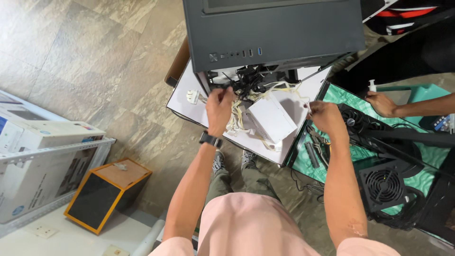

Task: The person works on an open desktop computer case on a workbench. They remove a graphics card from the case, set it aside, unscrew and reposition internal components with a screwdriver, then route and connect power cables and use pliers to trim and tidy cable ties.

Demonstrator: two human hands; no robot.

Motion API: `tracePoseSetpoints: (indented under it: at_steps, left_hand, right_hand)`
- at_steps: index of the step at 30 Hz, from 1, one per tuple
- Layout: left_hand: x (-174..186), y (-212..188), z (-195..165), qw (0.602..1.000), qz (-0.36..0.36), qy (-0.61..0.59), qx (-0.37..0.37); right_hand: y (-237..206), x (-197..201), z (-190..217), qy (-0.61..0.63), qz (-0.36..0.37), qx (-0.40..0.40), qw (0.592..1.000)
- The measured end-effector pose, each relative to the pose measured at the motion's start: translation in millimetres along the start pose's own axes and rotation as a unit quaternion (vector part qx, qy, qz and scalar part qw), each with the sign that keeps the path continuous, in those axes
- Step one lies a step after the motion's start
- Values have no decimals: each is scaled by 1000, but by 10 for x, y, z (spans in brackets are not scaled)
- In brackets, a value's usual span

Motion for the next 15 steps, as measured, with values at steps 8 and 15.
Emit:
tracePoseSetpoints:
  at_steps: [8, 15]
  left_hand:
    - [-109, 165, -559, 965, 4, 171, -198]
    - [-113, 299, -398, 984, 135, 64, -94]
  right_hand:
    - [-789, 578, 1018, -61, -335, 112, 934]
    - [-1021, -22, 2246, 138, -132, 310, 932]
Point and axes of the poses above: each hand's wrist, its own y-axis towards the middle knuckle, its own x-axis out of the back of the hand, z = x × y, the point moved 10 cm from there along y, towards the middle knuckle, and after that the axes turned 14 degrees about -x, right-handed, at the moved point
